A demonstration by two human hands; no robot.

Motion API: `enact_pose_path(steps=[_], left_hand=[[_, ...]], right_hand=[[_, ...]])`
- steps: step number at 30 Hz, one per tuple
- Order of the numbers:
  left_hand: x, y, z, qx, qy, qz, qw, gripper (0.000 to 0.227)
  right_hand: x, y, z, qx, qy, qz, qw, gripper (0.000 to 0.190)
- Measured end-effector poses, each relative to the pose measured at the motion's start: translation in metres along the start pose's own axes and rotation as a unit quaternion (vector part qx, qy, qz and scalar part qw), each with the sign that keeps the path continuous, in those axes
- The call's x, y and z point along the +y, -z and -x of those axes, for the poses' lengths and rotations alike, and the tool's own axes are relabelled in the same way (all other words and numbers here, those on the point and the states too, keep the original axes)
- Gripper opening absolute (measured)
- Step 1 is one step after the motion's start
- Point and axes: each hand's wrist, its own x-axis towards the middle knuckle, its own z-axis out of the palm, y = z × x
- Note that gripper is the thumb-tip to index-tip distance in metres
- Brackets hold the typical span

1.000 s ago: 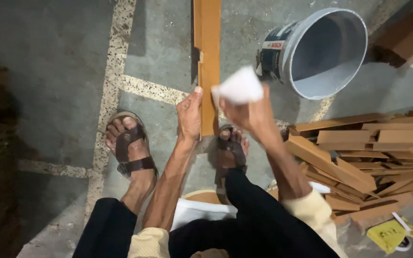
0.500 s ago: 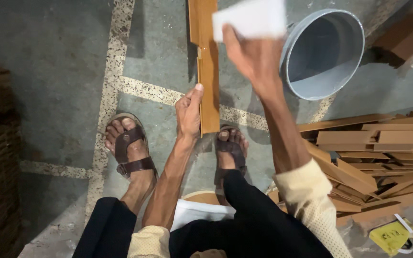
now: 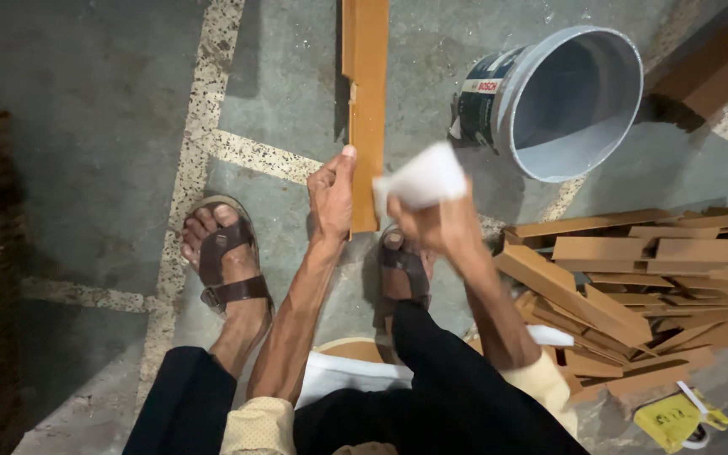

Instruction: The person wipes the surface of thin wooden strips using a white cloth. They pick up individual strips from a pile on the floor, wipe them thoroughly, and place them back down. The task involves repetitive handling of multiple wooden pieces in a workshop environment.

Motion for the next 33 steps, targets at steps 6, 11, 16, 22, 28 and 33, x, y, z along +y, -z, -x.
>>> enact_pose_path(steps=[6,11,16,22,28,33], left_hand=[[0.016,-0.015,-0.014,-0.017,0.028,0.02,0.999,0.04],[0.008,-0.018,-0.001,-0.06,0.043,0.109,0.991,0.041],[-0.022,-0.015,0.016,-0.061,0.053,0.079,0.994,0.033],[-0.012,-0.018,0.016,-0.097,0.045,0.039,0.993,0.03],[-0.001,-0.024,0.017,-0.1,0.048,0.048,0.993,0.026],[-0.002,-0.026,0.016,-0.116,0.059,0.098,0.987,0.028]], right_hand=[[0.015,0.072,0.065,0.082,0.064,0.033,0.994,0.03],[0.061,0.164,0.007,0.174,0.006,0.139,0.975,0.025],[0.105,0.162,-0.064,0.095,0.026,0.206,0.974,0.022],[0.104,0.161,-0.077,0.017,-0.057,0.039,0.997,0.041],[0.071,0.228,-0.044,0.045,-0.278,-0.077,0.957,0.029],[0.091,0.229,-0.034,0.045,-0.295,-0.227,0.927,0.018]])
